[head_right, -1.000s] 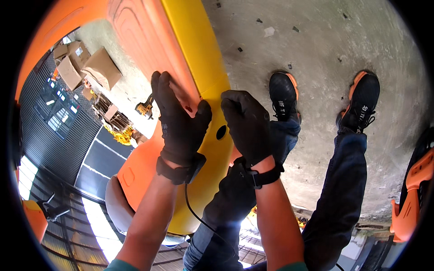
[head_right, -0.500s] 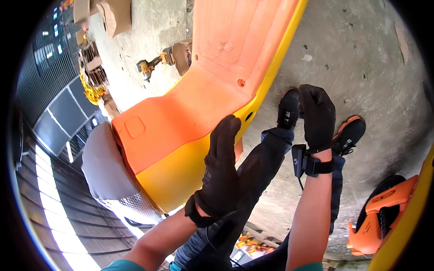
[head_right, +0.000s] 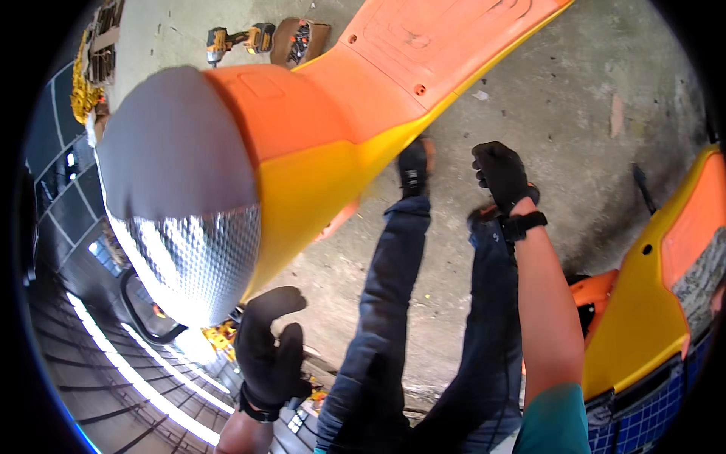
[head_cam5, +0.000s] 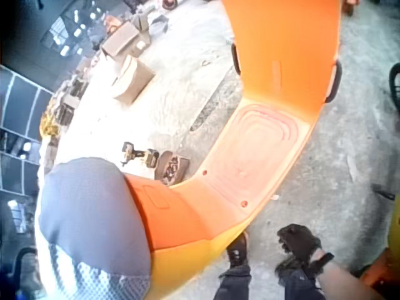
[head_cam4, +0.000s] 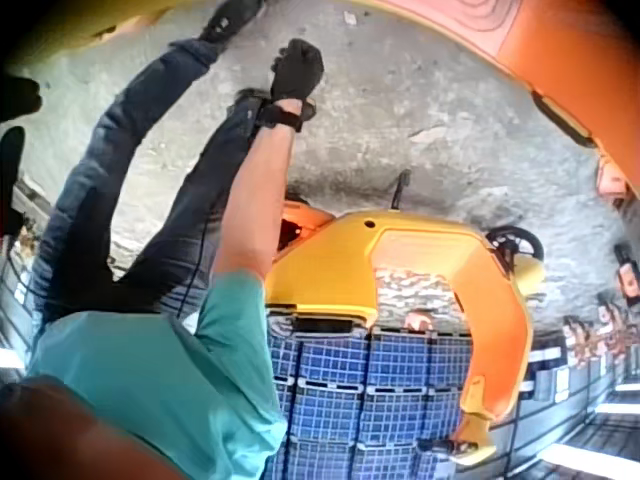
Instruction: The person sits on the floor and works on the internal wiring of an orange and yellow electric scooter. They place a plastic cover over the compartment and secure it using a cordless impact driver to tighten screws.
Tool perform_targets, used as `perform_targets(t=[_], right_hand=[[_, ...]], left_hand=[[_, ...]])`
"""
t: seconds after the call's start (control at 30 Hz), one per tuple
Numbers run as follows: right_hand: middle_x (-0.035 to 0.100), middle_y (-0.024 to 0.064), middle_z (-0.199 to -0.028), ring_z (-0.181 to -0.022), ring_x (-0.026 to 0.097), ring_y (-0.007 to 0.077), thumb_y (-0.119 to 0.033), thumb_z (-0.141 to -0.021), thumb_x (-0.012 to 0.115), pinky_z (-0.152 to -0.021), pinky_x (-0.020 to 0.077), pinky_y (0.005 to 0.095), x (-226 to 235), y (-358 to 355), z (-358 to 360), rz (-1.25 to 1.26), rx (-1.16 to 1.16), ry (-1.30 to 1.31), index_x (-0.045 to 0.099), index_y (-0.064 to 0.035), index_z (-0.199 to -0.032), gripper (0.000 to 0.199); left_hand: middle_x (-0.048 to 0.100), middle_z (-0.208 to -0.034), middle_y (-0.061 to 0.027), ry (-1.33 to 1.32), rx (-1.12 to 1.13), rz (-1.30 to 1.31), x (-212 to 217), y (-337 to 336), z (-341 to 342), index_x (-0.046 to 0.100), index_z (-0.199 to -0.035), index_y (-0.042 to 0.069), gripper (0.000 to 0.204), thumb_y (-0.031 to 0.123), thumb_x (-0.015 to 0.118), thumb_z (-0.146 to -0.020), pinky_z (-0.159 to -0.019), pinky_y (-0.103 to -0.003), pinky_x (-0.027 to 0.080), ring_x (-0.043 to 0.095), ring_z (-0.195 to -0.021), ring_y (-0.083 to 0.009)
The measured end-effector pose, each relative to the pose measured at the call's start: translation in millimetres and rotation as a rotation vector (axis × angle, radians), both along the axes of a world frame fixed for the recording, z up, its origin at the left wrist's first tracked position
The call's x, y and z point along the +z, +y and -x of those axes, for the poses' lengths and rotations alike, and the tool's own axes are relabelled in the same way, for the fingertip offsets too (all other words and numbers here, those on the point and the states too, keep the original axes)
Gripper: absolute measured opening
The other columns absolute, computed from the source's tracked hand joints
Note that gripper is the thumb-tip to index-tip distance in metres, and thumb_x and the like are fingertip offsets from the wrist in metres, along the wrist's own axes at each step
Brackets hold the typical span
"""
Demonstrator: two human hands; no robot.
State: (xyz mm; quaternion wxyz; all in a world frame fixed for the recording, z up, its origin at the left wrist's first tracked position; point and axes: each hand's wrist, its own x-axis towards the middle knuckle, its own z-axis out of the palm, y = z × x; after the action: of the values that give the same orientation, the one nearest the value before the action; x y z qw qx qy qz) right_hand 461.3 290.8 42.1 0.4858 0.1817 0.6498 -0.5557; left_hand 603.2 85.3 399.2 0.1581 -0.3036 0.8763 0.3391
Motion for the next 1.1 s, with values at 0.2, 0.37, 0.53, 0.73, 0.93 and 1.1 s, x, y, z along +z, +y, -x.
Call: perform_targets(t=[0.2,0.37,0.53,0.73,0.93,1.1], right_hand=[[0.068,0.0172,-0.089,-0.088,0.064,0.0373,-0.027,-0.085,0.055,-0.075,0.0515,0.0434,-55.6,91.7,-50.9,-0.528,0.873,0.738,0.069,-0.0067,-0.087,0.025],[0.060,0.0077,-0.071,-0.053,0.056,0.0200,-0.017,-0.093,0.055,-0.045,0.0432,0.0323,-14.6,127.5,-110.2,-0.406,0.023,0.049,0.062,-0.0099,-0.094,0.010],[0.064,0.0027,-0.073,-0.061,0.060,0.0156,-0.010,-0.094,0.053,-0.054,0.0473,0.0294,92.2,57.3,-196.3,-0.208,-0.017,0.141,0.066,-0.0076,-0.090,0.013],[0.067,0.0080,-0.080,-0.073,0.065,0.0240,-0.021,-0.094,0.056,-0.066,0.0508,0.0361,198.3,-125.3,-342.3,0.026,0.708,0.702,0.066,-0.0075,-0.096,0.017],[0.068,0.0075,-0.095,-0.091,0.065,0.0248,-0.020,-0.093,0.058,-0.076,0.0498,0.0369,280.3,-265.9,-411.8,0.193,0.784,0.329,0.064,-0.0078,-0.102,0.016],[0.069,0.0065,-0.086,-0.069,0.065,0.0144,-0.019,-0.093,0.061,-0.062,0.0506,0.0292,257.9,-338.4,-421.7,0.169,0.636,0.294,0.065,-0.0061,-0.101,0.016]], left_hand=[[0.064,-0.110,-0.0169,-0.181,-0.027,-0.244,-21.2,-53.2,-153.3,0.056,-0.121,0.000,0.038,0.003,0.068,-0.085,-0.081,-0.035,0.054,0.068,-0.094,-0.0261],[0.066,-0.105,-0.0177,-0.391,0.004,-0.243,-79.9,-127.2,-312.5,0.059,-0.116,-0.001,0.036,0.020,0.064,-0.088,-0.073,-0.033,0.054,0.067,-0.089,-0.0207],[0.068,-0.098,-0.0152,-0.241,-0.029,-0.153,-125.4,-204.3,-466.0,0.062,-0.113,-0.001,0.034,0.023,0.062,-0.089,-0.077,-0.034,0.052,0.066,-0.089,-0.0231],[0.068,-0.091,-0.0143,-0.183,0.193,-0.203,-118.7,-243.4,-573.6,0.063,-0.108,0.000,0.032,0.025,0.062,-0.088,-0.074,-0.035,0.052,0.066,-0.084,-0.0242],[0.062,-0.099,-0.0147,-0.314,0.525,-0.240,-64.1,-252.7,-579.3,0.060,-0.091,0.005,0.013,0.013,0.058,-0.082,-0.077,-0.040,0.049,0.060,-0.093,-0.0305],[0.069,-0.099,-0.0185,-0.323,0.675,-0.250,-73.2,-286.7,-626.8,0.064,-0.107,0.001,0.037,0.031,0.063,-0.085,-0.083,-0.040,0.051,0.066,-0.098,-0.0312]])
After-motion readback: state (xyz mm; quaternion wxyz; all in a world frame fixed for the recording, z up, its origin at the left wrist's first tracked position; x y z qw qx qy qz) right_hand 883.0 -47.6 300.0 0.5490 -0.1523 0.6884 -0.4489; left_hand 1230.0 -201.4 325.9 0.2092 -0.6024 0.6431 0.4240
